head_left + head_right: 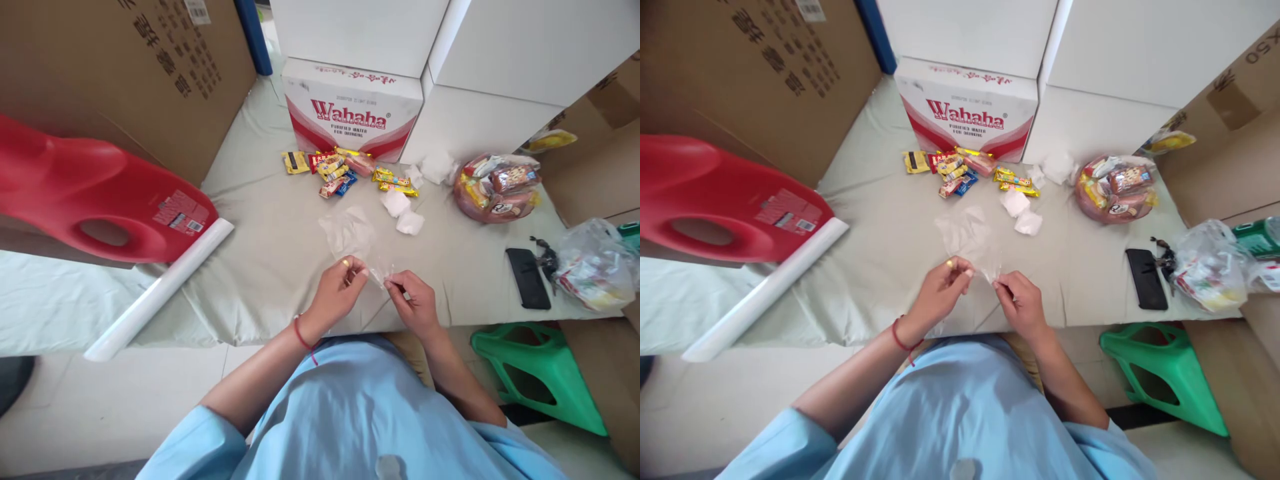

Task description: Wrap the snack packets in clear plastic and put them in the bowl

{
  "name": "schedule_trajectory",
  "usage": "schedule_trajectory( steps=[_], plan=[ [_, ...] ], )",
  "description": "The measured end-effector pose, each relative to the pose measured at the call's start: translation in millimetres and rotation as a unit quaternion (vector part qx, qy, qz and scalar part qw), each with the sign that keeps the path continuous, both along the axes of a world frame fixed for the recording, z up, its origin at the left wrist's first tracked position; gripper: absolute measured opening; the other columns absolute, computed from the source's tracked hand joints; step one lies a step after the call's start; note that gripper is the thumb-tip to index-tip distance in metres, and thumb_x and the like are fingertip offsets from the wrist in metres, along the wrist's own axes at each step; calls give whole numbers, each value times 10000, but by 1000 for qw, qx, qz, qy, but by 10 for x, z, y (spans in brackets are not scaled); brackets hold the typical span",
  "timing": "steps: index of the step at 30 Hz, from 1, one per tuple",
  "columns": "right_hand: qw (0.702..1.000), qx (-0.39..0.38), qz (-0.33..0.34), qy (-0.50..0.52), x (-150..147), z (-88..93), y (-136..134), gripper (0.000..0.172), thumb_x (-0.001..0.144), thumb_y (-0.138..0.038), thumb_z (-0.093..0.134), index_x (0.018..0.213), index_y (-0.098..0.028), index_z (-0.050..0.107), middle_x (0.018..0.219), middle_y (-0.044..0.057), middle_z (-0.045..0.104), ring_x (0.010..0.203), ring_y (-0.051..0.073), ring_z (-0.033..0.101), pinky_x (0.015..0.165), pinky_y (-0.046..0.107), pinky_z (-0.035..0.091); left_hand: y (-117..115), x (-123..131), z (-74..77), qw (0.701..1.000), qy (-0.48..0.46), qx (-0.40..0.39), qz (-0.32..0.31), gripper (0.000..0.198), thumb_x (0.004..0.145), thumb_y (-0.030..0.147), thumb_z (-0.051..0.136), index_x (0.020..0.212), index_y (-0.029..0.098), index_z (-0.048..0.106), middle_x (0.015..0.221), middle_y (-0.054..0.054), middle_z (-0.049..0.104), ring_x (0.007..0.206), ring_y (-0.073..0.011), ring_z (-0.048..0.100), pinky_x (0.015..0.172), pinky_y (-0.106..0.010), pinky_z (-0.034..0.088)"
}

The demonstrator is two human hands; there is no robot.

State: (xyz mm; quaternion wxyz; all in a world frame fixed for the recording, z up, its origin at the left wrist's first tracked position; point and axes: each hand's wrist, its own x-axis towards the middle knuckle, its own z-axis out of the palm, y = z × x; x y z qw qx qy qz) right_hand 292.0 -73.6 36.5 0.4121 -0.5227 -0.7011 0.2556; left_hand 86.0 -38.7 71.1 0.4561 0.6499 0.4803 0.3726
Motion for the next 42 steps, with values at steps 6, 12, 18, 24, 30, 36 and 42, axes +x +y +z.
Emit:
schedule_trajectory(
  steps=[6,12,18,24,30,36,42],
  plan=[
    [998,-49,22,16,-10,-32,-101,182,1007,-339,599,982,-268,765,845,54,686,774,197,627,726,325,499,118,378,-294,987,-67,-143,-19,249,900,425,626,781,209,591,714,12,622,682,-148,555,677,-292,442],
    [941,-246,-79,218,82,-80,-48,493,937,-714,565,1027,-273,767,886,60,711,681,186,607,553,294,475,47,407,-444,990,-72,-118,-12,164,879,345,646,785,212,630,715,-2,629,673,-157,541,653,-295,416],
    [929,-282,-73,228,5,-162,210,406,826,-636,744,825,-237,666,712,-8,598,628,144,524,537,252,433,-64,368,-403,993,-74,-91,-30,151,857,336,689,770,214,665,768,-20,647,736,-168,591,713,-303,455],
    [889,-280,-110,345,73,-148,258,403,767,-581,821,738,-224,635,728,-10,602,658,130,529,603,256,465,-69,-209,-414,905,-304,-263,143,328,721,415,838,788,206,594,909,-30,728,899,-205,717,825,-346,557],
    [847,-329,-117,400,187,-151,215,438,650,-569,915,748,-223,665,928,44,721,802,170,649,716,305,568,-142,-966,-526,885,-252,-277,276,367,600,340,849,738,205,538,905,-36,730,902,-201,727,868,-358,575],
    [885,-324,-94,322,173,-208,145,400,728,-586,864,735,-224,694,900,46,738,783,170,651,768,313,569,-182,-1297,-497,939,18,-193,283,343,620,271,724,938,214,609,979,-52,708,1007,-258,681,895,-397,526],
    [930,-283,-71,223,174,-295,120,359,826,-599,745,822,-241,714,910,54,746,832,207,668,803,338,540,215,-957,-78,919,288,109,248,174,877,299,572,988,194,656,1136,-157,663,1190,-348,599,1072,-531,437]
  ],
)
